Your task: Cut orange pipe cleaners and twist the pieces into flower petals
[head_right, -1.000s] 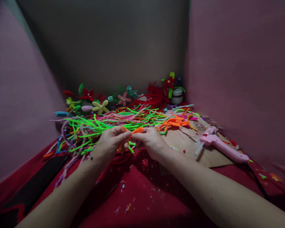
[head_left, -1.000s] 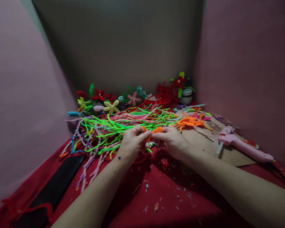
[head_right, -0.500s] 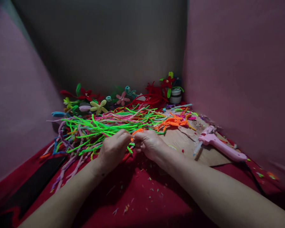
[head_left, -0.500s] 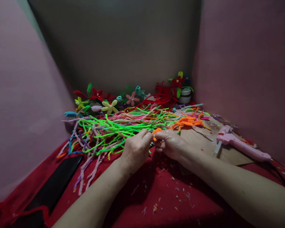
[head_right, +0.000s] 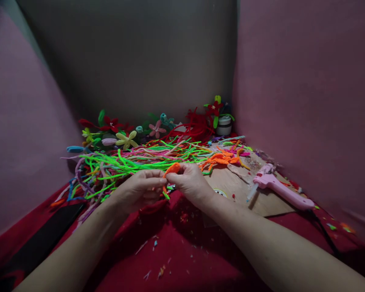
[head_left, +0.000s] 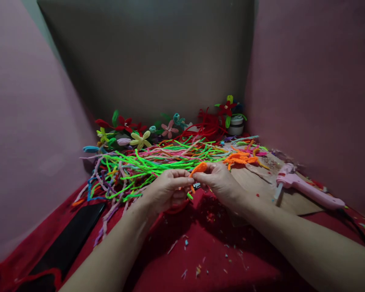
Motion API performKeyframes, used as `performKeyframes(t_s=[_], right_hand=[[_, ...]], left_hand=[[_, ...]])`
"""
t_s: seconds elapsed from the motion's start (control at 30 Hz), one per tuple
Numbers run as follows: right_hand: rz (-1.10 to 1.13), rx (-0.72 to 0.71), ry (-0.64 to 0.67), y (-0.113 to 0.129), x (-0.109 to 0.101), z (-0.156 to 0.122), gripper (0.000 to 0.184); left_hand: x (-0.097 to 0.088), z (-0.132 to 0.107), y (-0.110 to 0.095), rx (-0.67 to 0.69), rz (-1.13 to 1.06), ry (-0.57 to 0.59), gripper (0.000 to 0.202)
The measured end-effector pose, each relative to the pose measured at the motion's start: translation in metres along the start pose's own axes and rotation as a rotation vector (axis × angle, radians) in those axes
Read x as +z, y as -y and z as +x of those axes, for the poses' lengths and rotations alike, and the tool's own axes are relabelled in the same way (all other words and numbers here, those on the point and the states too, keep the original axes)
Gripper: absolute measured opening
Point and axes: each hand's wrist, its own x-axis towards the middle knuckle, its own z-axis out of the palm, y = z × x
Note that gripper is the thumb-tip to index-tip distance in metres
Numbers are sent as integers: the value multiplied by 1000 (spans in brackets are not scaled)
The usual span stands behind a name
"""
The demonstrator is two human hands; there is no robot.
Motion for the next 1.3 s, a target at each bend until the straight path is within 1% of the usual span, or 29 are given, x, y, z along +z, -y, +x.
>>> performKeyframes(t_s=[0.03,0.07,0.13,0.17,0.2,0.23,0.3,0.37,0.43,0.5,0.57,0.63,0.7,0.77,0.8,0.87,0.93,1.03,1.1,1.2,1.23,1.3], right_hand=[[-13,4,-14,0,1,0,8],[-22,13,-31,-1,1,0,9],[8,61,-64,-5,2,1,13],[58,109,-72,-7,3,1,17],[126,168,-72,-10,3,1,20],[198,230,-67,-12,4,2,22],[305,317,-54,-15,4,3,25],[309,303,-36,-15,4,3,22],[253,232,-14,-11,3,3,17],[164,158,-16,-8,3,2,14],[67,105,-50,-6,2,3,14],[6,60,-75,-5,0,4,14],[-3,40,-84,-7,-1,6,13],[2,28,-79,-8,-2,7,11],[-7,16,-79,-8,-2,8,9],[-69,-34,-86,-10,-2,8,6],[-187,-114,-118,-11,-1,7,6],[-340,-240,-148,-13,0,5,8],[-342,-269,-105,-13,0,5,8],[-293,-249,-37,-12,0,5,9],[-270,-226,-38,-12,0,6,11],[-174,-138,-65,-11,0,6,18]], left_hand=[[2,0,1,65,161,-66,13],[4,1,2,153,366,-155,12],[10,1,6,359,860,-355,10],[12,1,9,447,1106,-432,11],[15,0,12,512,1324,-481,13],[17,-1,14,559,1501,-504,15],[19,-2,18,639,1722,-515,16],[18,-1,20,696,1789,-549,14],[15,3,23,709,1723,-596,13],[12,8,26,673,1573,-589,14],[10,11,28,591,1417,-527,16],[10,12,25,503,1251,-473,16],[12,9,15,407,1025,-413,19],[12,5,3,270,734,-304,25],[12,3,-3,195,613,-272,28],[12,1,-10,82,424,-220,28],[10,1,-11,5,291,-205,26],[9,4,-5,-51,144,-217,26],[10,4,0,-62,106,-231,27],[10,4,3,-91,127,-225,29],[11,4,3,-105,138,-216,30],[13,3,3,-112,166,-204,32]])
